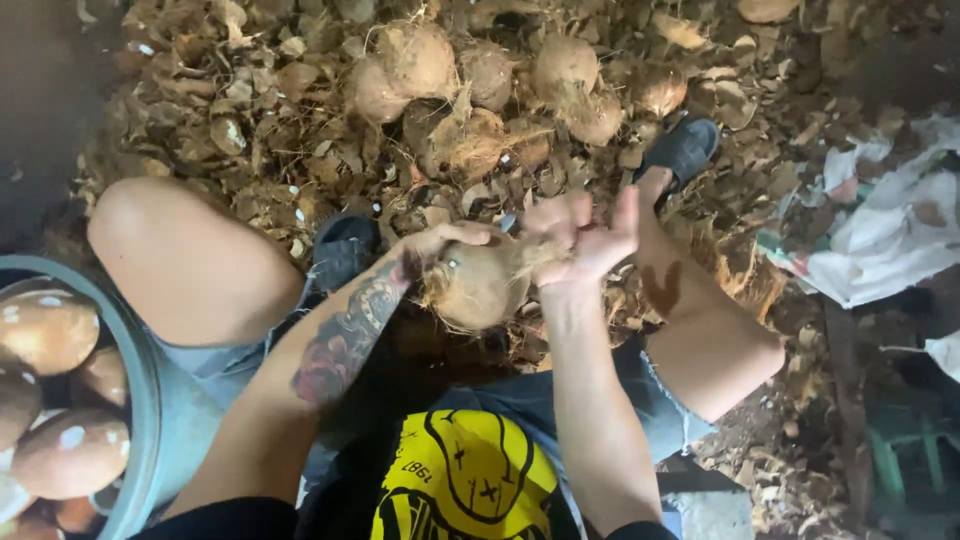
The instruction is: The person sits on the floor and uses a knife to peel the husk off several coconuts. They rotate each coconut while scraping away the fibrous outer layer and place the peeled coconuts into a nearby basin.
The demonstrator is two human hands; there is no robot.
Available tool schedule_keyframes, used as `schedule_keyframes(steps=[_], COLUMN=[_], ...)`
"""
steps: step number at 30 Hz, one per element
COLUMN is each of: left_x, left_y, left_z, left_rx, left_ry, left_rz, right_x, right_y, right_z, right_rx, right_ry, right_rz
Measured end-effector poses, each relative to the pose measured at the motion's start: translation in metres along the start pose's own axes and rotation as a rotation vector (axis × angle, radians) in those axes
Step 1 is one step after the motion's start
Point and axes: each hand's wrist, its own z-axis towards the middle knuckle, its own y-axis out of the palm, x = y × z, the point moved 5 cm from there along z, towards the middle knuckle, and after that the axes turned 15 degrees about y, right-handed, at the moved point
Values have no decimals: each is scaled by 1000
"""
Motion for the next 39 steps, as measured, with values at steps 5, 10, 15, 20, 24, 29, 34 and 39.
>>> schedule_keyframes(steps=[5,10,15,20,24,29,34,39], left_x=[11,4,-8,-11,-18,24,9,77], left_y=[-26,3,-7,-7,-5,-38,-29,75], left_z=[10,18,3,-8,-25,-25,-7,-63], left_rx=[-262,304,695,970,856,392,-231,2], left_ry=[887,181,255,76,-60,121,332,175], left_rz=[191,-346,-219,-134,-338,41,664,-338], right_x=[-60,-93,-5,65,56,45,37,-65], right_y=[93,68,0,-56,-62,-13,21,120], right_z=[-11,-70,-10,9,19,29,37,9], right_rx=[-8,536,1036,959,788,621,613,983], right_ry=[-343,-813,-645,-584,-565,-298,-209,-958], right_rz=[-435,-436,-1557,-1357,-621,-487,-315,-502])
